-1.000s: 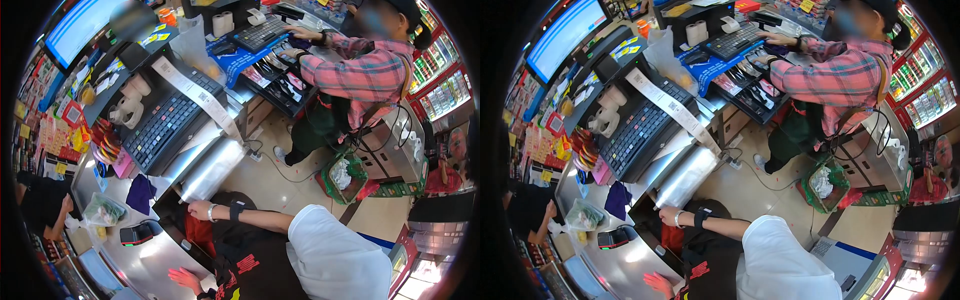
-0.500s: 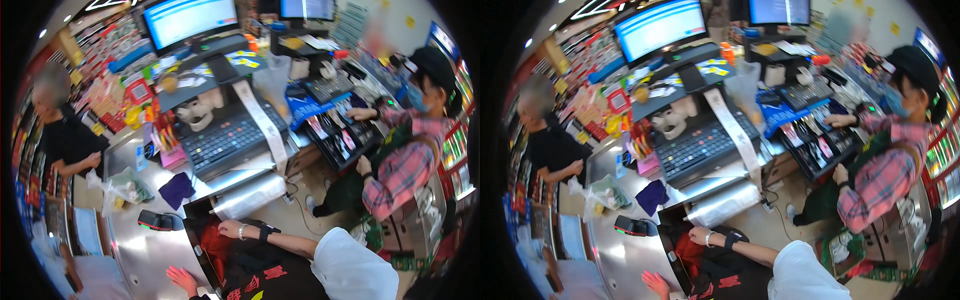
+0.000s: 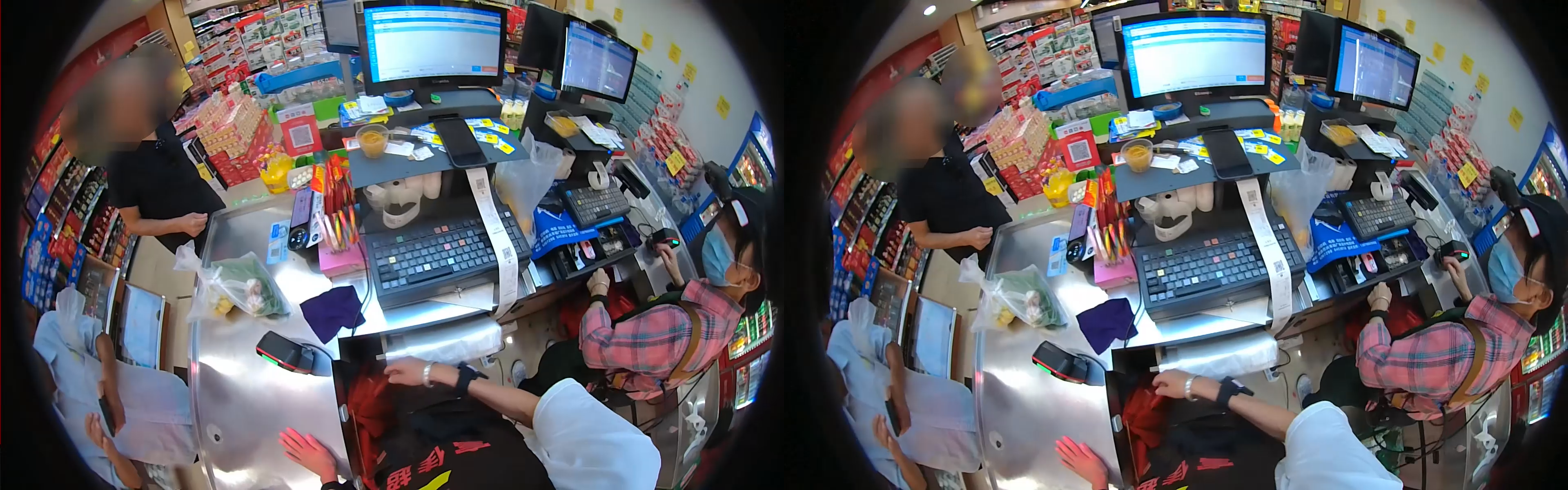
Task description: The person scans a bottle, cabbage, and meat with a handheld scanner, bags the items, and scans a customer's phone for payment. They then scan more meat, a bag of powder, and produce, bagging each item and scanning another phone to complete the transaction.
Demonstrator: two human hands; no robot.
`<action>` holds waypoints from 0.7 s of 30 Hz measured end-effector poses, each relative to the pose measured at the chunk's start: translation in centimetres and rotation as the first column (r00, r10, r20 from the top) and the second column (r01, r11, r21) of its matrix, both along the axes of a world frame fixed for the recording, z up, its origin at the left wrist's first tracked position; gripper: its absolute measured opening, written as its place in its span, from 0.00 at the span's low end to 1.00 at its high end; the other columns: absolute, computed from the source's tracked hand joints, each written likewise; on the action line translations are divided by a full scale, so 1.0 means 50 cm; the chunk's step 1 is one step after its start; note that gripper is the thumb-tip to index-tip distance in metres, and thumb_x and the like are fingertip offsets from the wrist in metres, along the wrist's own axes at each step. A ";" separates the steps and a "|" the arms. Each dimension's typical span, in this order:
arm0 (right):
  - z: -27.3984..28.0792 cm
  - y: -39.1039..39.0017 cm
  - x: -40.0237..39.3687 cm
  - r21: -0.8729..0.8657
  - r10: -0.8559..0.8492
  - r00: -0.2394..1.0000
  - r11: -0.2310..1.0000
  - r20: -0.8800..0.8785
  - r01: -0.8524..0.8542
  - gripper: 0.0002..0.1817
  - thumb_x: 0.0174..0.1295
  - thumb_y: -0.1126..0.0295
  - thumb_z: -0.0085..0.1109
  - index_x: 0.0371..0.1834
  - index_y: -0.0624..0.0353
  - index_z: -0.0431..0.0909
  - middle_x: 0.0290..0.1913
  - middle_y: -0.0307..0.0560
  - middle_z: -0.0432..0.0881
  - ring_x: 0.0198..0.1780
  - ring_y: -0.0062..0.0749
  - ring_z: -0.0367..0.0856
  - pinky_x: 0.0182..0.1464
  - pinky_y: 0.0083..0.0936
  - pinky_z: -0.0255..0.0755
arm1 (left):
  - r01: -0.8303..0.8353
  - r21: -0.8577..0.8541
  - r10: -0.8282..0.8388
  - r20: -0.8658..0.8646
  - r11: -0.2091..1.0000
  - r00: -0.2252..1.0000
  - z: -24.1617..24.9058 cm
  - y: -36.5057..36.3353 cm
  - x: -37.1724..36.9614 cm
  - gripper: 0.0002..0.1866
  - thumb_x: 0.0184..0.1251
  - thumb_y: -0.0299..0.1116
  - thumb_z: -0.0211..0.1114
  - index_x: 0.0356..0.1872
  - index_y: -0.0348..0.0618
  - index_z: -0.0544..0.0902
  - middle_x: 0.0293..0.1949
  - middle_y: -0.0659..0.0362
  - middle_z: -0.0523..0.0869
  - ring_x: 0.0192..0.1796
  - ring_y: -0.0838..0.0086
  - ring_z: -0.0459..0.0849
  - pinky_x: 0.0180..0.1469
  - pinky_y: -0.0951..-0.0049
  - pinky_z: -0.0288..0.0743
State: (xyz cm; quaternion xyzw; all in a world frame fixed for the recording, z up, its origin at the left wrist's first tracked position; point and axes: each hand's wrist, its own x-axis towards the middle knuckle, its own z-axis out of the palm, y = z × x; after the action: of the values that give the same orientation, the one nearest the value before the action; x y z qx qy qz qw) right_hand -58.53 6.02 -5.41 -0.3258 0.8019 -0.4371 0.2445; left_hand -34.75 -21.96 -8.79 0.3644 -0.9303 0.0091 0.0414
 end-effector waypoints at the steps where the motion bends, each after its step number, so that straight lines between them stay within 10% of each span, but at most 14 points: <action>1: -0.018 0.022 -0.018 -0.030 0.008 1.000 1.000 -0.017 -0.008 0.15 0.53 0.61 0.55 0.36 0.61 0.78 0.34 0.55 0.81 0.37 0.46 0.80 0.39 0.35 0.72 | 0.003 -0.007 -0.003 -0.016 1.000 1.000 0.004 0.003 -0.003 0.29 0.70 0.42 0.39 0.69 0.42 0.52 0.71 0.50 0.49 0.72 0.54 0.45 0.69 0.50 0.37; 2: 0.043 0.056 -0.036 0.083 0.008 0.986 0.996 0.167 -0.022 0.15 0.54 0.60 0.54 0.37 0.60 0.77 0.36 0.56 0.80 0.40 0.47 0.79 0.41 0.36 0.72 | -0.001 0.027 0.002 -0.015 1.000 1.000 0.021 0.010 -0.009 0.28 0.70 0.42 0.39 0.68 0.41 0.53 0.70 0.49 0.50 0.72 0.54 0.46 0.69 0.50 0.37; 5: 0.010 0.171 -0.048 0.017 -0.344 0.939 0.939 0.014 0.344 0.14 0.54 0.64 0.53 0.40 0.60 0.78 0.36 0.55 0.81 0.36 0.48 0.79 0.40 0.34 0.73 | -0.023 0.105 0.028 -0.042 0.994 0.999 0.051 0.024 -0.016 0.28 0.69 0.41 0.41 0.67 0.40 0.55 0.69 0.47 0.52 0.71 0.53 0.47 0.68 0.49 0.37; 6: 0.001 0.219 -0.063 0.145 -0.362 0.932 0.923 0.025 0.355 0.16 0.59 0.67 0.56 0.47 0.66 0.76 0.36 0.47 0.83 0.35 0.26 0.80 0.37 0.23 0.75 | -0.016 0.107 0.023 -0.064 0.994 0.998 0.045 0.018 -0.011 0.28 0.68 0.41 0.41 0.67 0.39 0.56 0.69 0.46 0.53 0.71 0.52 0.48 0.68 0.48 0.37; 7: -0.011 0.266 -0.059 0.114 -0.476 0.879 0.875 0.034 0.470 0.15 0.60 0.68 0.56 0.47 0.65 0.76 0.35 0.45 0.82 0.35 0.25 0.81 0.35 0.21 0.75 | -0.008 0.105 0.017 -0.086 0.994 0.996 0.037 0.010 -0.008 0.28 0.68 0.41 0.42 0.67 0.39 0.57 0.69 0.45 0.54 0.71 0.52 0.48 0.68 0.48 0.38; 11: 0.049 0.386 -0.028 0.122 -0.862 0.463 0.492 0.206 0.862 0.12 0.56 0.75 0.54 0.43 0.65 0.77 0.33 0.44 0.81 0.33 0.27 0.82 0.28 0.22 0.77 | 0.013 0.070 -0.005 -0.114 0.997 0.993 0.002 -0.004 0.003 0.28 0.67 0.41 0.43 0.66 0.38 0.58 0.68 0.44 0.54 0.70 0.50 0.49 0.68 0.47 0.37; 14: -0.114 0.546 -0.049 -0.040 -0.894 0.447 0.448 -0.026 0.893 0.19 0.51 0.76 0.55 0.49 0.68 0.70 0.42 0.51 0.78 0.34 0.33 0.80 0.26 0.25 0.78 | 0.016 0.116 -0.001 -0.126 0.993 0.992 0.011 -0.004 0.004 0.28 0.66 0.40 0.45 0.65 0.37 0.59 0.68 0.43 0.53 0.70 0.48 0.49 0.68 0.46 0.37; 18: -0.022 0.519 -0.087 0.002 -0.965 0.205 0.209 0.165 0.978 0.33 0.49 0.77 0.59 0.60 0.64 0.58 0.53 0.55 0.71 0.39 0.36 0.79 0.25 0.25 0.78 | 0.001 0.104 0.013 -0.134 0.995 0.991 -0.002 -0.006 -0.004 0.29 0.64 0.39 0.47 0.65 0.35 0.59 0.68 0.42 0.54 0.70 0.46 0.49 0.67 0.44 0.39; 21: -0.105 0.569 -0.154 -0.029 -0.947 0.287 0.286 0.146 0.958 0.37 0.48 0.74 0.61 0.63 0.63 0.55 0.56 0.55 0.68 0.39 0.35 0.78 0.24 0.24 0.77 | -0.066 0.219 0.087 -0.087 0.973 0.992 0.013 0.016 -0.008 0.30 0.62 0.36 0.50 0.64 0.34 0.58 0.67 0.40 0.55 0.68 0.44 0.51 0.65 0.44 0.45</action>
State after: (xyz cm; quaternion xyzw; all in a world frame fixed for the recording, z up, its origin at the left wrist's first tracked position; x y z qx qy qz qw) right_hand -66.23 34.44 -10.66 0.2246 0.7990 -0.5562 -0.0424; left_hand -35.16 -21.17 -8.16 0.4022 -0.9080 -0.1078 0.0458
